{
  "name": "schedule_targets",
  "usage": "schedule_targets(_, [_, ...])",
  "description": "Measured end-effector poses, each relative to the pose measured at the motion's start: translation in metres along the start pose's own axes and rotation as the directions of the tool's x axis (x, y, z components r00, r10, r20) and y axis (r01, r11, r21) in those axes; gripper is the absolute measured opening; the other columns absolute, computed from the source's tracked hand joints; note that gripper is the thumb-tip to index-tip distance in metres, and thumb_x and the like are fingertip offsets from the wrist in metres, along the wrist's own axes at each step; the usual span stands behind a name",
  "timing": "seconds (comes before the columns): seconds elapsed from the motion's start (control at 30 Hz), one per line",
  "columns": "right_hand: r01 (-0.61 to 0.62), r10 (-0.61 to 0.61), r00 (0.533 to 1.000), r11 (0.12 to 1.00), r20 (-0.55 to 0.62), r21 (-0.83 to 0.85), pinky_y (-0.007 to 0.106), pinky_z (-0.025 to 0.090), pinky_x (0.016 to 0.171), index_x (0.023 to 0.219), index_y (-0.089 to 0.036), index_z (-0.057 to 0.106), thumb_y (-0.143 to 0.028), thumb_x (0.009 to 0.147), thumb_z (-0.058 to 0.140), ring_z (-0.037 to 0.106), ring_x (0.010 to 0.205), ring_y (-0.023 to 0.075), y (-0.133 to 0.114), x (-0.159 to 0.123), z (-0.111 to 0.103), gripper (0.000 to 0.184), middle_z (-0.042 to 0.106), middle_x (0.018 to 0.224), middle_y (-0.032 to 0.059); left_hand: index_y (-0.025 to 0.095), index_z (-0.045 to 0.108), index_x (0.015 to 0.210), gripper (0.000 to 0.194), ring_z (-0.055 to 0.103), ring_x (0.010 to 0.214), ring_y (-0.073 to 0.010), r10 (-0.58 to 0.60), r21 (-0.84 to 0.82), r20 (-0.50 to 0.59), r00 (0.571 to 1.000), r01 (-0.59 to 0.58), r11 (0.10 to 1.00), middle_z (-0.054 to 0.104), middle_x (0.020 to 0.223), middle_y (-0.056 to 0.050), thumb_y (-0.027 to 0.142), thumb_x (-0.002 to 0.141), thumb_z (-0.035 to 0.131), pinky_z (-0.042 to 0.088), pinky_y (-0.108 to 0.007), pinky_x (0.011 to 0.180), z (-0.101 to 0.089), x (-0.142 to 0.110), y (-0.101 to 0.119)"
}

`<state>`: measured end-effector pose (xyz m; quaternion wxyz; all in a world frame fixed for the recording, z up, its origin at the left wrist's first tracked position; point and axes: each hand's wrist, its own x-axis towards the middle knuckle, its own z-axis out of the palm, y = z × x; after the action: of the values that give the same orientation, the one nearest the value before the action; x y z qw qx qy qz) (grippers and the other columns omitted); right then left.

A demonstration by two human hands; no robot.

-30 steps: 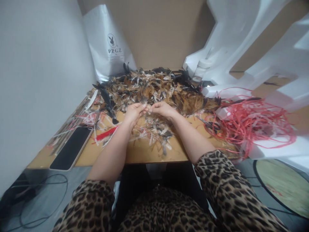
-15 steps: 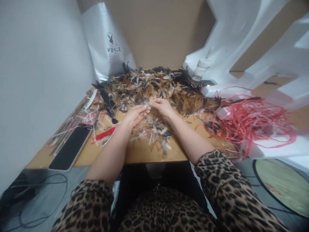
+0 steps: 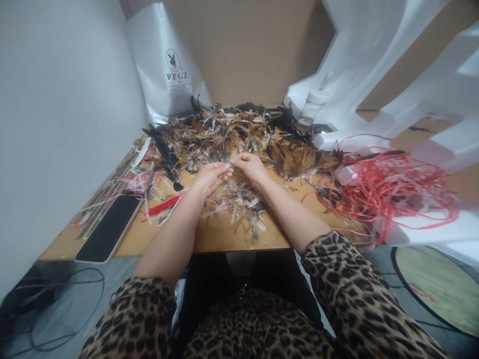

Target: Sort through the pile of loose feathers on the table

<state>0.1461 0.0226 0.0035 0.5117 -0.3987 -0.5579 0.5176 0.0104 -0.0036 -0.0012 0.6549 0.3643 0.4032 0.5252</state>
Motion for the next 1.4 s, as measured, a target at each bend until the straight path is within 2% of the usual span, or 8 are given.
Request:
schedule_targets(0.2, [0.171,-0.167,0.985,0.931,0.039,-0.322,0.027,0.041,0.069,0.076,-0.014,0.065,-0.032,0.067,0.060,0.054,0.067,0.0124,0.016,0.013,-0.016,0.020,0.064,0.074,0.0021,0.005,0.061,0.067,0.007,0.056,0.047,-0.0038,0.103,-0.080,-0.116,0.988,-0.113,0.990,0.063,0.060,-0.005,0.007,0.073,0.058,0.044,-0.011,0.047,-0.011,0.007,0.004])
schedule_targets(0.33, [0.336,-0.271,0.940,0.619,0.208,-0.710,0.031,0.038,0.077,0.082,-0.019,0.067,-0.025,0.070,0.057,0.052,0.080,0.0167,0.025,0.016,-0.029,0.017,0.062,0.083,0.0041,0.006,0.061,0.069,0.007,0.057,0.050,-0.0041,0.118,-0.134,-0.188,0.975,-0.144,0.980,0.064,0.062,-0.006,0.005,0.073,0.057,0.045,-0.011,0.048,-0.017,0.011,0.005])
schedule_targets(0.47, [0.410,-0.229,0.909,0.337,0.348,-0.848,0.037,0.032,0.083,0.098,-0.027,0.065,-0.027,0.077,0.052,0.045,0.097,0.0230,0.021,0.009,-0.022,0.025,0.058,0.100,0.0061,0.005,0.062,0.070,0.005,0.057,0.049,-0.0041,0.109,-0.129,-0.166,0.980,-0.131,0.983,0.064,0.063,-0.006,0.006,0.073,0.057,0.044,-0.011,0.047,-0.017,0.012,0.003])
schedule_targets(0.67, [0.468,-0.194,0.878,0.156,0.438,-0.870,0.041,0.026,0.085,0.101,-0.026,0.064,-0.025,0.084,0.041,0.038,0.104,0.0253,0.017,0.004,-0.008,0.028,0.055,0.107,0.0091,0.006,0.062,0.069,0.003,0.056,0.049,-0.0037,0.112,-0.103,-0.151,0.982,-0.128,0.986,0.065,0.065,-0.006,0.006,0.071,0.060,0.044,-0.011,0.047,-0.017,0.012,0.000])
schedule_targets(0.8, [0.386,-0.255,0.915,0.316,0.314,-0.867,0.039,0.030,0.084,0.082,-0.020,0.067,-0.026,0.077,0.050,0.044,0.098,0.0239,0.020,0.011,-0.013,0.019,0.060,0.096,0.0081,0.006,0.062,0.071,0.003,0.056,0.050,-0.0036,0.108,-0.105,-0.146,0.983,-0.124,0.987,0.065,0.066,-0.006,0.009,0.071,0.061,0.044,-0.011,0.047,-0.018,0.012,0.001])
schedule_targets(1.0, [0.016,-0.043,0.996,0.945,-0.075,-0.325,0.025,0.039,0.061,0.067,-0.014,0.062,-0.031,0.064,0.060,0.048,0.058,0.0107,0.016,0.019,-0.025,0.018,0.059,0.064,0.0008,0.007,0.062,0.073,0.004,0.058,0.054,-0.0042,0.092,-0.114,-0.154,0.984,-0.110,0.987,0.067,0.073,-0.007,0.011,0.071,0.063,0.044,-0.011,0.048,-0.017,0.011,0.003])
schedule_targets(1.13, [-0.081,0.074,0.989,0.995,-0.125,-0.050,0.023,0.037,0.057,0.061,-0.014,0.060,-0.032,0.055,0.066,0.045,0.051,0.0080,0.006,0.015,-0.021,0.019,0.056,0.055,-0.0022,0.007,0.062,0.074,0.004,0.060,0.060,-0.0054,0.039,-0.106,-0.085,0.996,-0.048,0.993,0.068,0.080,-0.010,0.009,0.071,0.062,0.046,-0.011,0.052,-0.015,0.008,0.002])
schedule_targets(1.4, [-0.016,0.012,0.994,0.999,-0.111,-0.041,0.023,0.039,0.063,0.063,-0.015,0.060,-0.031,0.056,0.066,0.049,0.057,0.0085,0.005,0.009,-0.006,0.018,0.059,0.062,-0.0023,0.005,0.063,0.077,0.006,0.062,0.062,-0.0080,-0.047,-0.087,0.046,0.998,0.051,0.995,0.067,0.077,-0.010,0.006,0.072,0.059,0.047,-0.014,0.055,-0.007,0.003,-0.001])
